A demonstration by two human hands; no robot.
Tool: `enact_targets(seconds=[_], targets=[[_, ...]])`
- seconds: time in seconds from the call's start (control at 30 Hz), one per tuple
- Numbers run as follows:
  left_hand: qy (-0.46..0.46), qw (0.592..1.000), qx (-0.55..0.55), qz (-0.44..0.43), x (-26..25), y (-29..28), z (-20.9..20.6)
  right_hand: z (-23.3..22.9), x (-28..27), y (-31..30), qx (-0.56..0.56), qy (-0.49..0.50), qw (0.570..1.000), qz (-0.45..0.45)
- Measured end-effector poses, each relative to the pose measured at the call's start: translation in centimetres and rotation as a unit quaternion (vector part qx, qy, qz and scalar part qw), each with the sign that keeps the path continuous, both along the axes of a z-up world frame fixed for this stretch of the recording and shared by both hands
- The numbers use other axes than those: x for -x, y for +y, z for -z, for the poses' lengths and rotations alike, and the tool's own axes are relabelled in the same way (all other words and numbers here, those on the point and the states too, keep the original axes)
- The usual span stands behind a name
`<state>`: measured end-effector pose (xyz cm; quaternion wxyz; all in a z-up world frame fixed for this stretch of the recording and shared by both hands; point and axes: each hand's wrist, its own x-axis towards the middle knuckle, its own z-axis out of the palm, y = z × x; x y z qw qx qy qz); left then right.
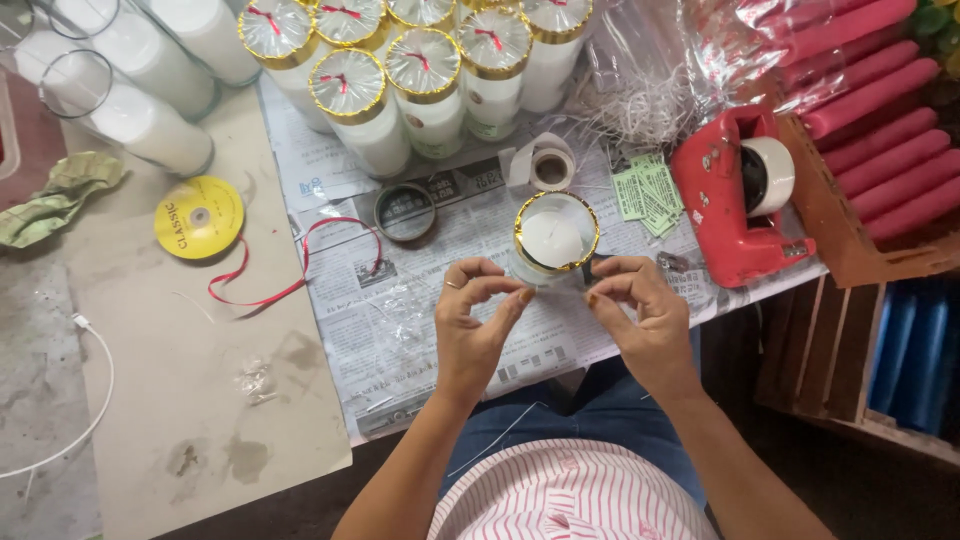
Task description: Wrapping a glass candle in a plastic sleeve and decorating it with a red ribbon tied in a knot.
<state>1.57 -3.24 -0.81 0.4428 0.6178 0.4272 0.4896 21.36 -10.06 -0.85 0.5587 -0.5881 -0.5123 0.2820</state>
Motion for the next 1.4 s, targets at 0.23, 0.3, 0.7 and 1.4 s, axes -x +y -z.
enact_targets(seconds=[0.23,0.3,0.7,1.4], targets=[[-0.031,0.999,0.007,-0.031,-0.5,1.4,1.1,-0.3,1.3,1.1,-0.036,-0.096,0.993,0.052],[-0.028,0.999,0.004,-0.034,-0.5,1.6,1.5,0.5,1.1,1.3,-0.037,-0.09,0.994,0.054],[-0.107,0.994,-0.001,0.014,-1.6,3.5,1.8,2.3,0.6,3.1,-0.069,0.05,0.994,0.075],[0.273,0.863,-0.424,0.024,-1.4,4.7,0.0,-0.6,0.2,4.0,-0.114,-0.443,0.889,-0.028]])
